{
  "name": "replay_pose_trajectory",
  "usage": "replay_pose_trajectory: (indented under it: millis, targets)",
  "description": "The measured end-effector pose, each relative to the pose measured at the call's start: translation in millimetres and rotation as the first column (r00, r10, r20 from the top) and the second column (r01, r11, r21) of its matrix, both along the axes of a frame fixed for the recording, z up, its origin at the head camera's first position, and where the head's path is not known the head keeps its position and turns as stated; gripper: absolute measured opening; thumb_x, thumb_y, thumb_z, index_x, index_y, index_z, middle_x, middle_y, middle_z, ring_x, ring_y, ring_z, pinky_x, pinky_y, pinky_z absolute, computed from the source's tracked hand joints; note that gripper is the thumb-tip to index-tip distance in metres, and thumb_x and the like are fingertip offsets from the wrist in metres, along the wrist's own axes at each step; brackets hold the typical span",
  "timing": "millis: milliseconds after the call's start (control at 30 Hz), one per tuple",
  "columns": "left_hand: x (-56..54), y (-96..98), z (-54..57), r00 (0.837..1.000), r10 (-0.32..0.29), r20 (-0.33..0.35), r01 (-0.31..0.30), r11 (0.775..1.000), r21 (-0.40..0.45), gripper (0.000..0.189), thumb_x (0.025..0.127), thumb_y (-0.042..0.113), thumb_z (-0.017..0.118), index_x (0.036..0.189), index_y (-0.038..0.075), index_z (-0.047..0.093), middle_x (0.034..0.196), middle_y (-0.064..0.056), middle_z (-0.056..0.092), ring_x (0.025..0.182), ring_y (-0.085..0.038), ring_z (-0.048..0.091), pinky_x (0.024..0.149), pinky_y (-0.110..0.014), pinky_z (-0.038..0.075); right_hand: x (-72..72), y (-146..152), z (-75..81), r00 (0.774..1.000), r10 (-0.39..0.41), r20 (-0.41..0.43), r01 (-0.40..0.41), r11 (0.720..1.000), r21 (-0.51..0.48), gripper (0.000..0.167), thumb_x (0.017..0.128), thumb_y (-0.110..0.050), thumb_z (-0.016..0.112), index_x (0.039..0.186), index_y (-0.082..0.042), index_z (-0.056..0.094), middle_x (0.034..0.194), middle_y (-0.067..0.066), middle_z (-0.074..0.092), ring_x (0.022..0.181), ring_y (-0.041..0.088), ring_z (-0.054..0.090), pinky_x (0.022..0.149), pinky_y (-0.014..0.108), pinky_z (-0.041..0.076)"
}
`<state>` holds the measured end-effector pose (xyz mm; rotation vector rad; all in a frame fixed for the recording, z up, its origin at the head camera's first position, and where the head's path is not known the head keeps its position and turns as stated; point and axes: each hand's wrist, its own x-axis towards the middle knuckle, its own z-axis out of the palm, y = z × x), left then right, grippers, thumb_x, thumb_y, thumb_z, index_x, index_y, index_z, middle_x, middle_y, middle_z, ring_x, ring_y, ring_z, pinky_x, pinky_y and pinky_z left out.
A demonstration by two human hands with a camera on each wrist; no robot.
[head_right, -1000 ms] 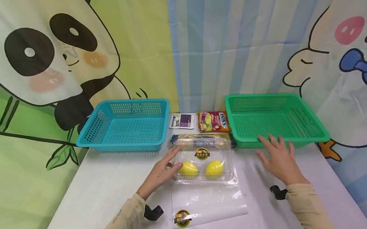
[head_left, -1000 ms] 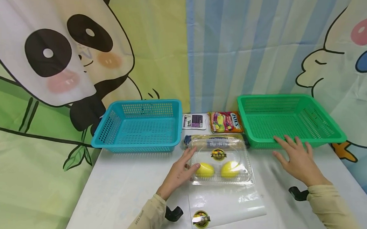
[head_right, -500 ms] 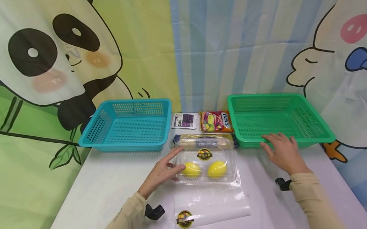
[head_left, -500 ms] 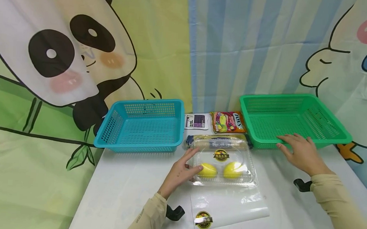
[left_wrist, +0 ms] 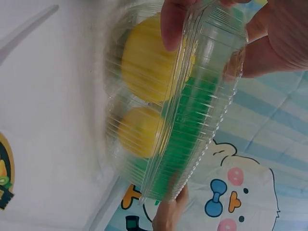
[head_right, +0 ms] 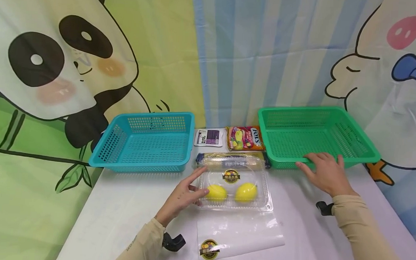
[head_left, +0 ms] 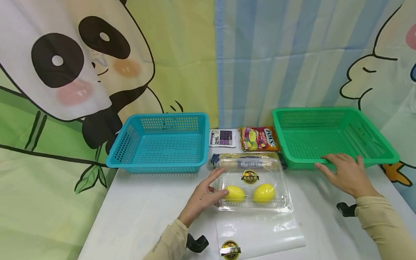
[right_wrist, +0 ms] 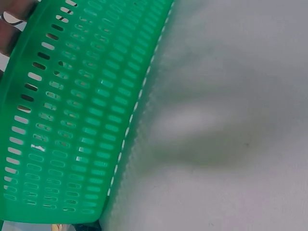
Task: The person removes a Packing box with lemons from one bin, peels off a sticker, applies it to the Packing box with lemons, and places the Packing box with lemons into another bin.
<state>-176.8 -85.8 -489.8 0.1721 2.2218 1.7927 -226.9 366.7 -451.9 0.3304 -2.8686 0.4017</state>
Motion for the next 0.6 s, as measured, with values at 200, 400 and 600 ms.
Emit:
replay_pose_trajectory:
  millis: [200,400,600]
  targets:
    - [1.8,-0.1,0.6,1.0,0.015,0.011,-0.016,1.0,0.021,0.075,0.09,0.022,0.077,0.154,0.037,0.042,0.17,-0.006,0.018,0.066,-0.014,0.056,0.063,-0.031,0.058,-1.8,1.1,-5.7,1.0,-0.004,-0.01,0.004,1.0,-0.022,0.049,0.1,-0.046,0.06,0.126,-0.006,0.065,0.13,0.034,0.059,0.123,0.056,0.044,0.105,0.085,0.009]
    - [4.5,-0.9,-0.6,1.0,0.023,0.018,-0.025,0.997,0.079,0.078,0.089,0.016,0.078,0.156,0.034,0.041,0.171,-0.007,0.016,0.065,-0.013,0.051,0.061,-0.027,0.058,-1.9,0.8,-8.9,1.0,-0.016,-0.001,0.016,0.999,-0.038,0.049,0.1,-0.047,0.06,0.127,-0.006,0.063,0.131,0.034,0.057,0.126,0.056,0.042,0.108,0.084,0.003]
    - [8.0,-2.1,-1.7,0.999,0.047,0.004,-0.048,0.994,0.103,0.079,0.088,0.012,0.078,0.153,0.038,0.043,0.169,-0.002,0.021,0.064,-0.011,0.048,0.058,-0.023,0.055,-1.3,-0.2,-8.8,1.0,-0.015,-0.005,0.015,0.999,-0.036,0.049,0.101,-0.047,0.058,0.127,-0.006,0.062,0.131,0.034,0.057,0.125,0.057,0.041,0.108,0.084,0.002]
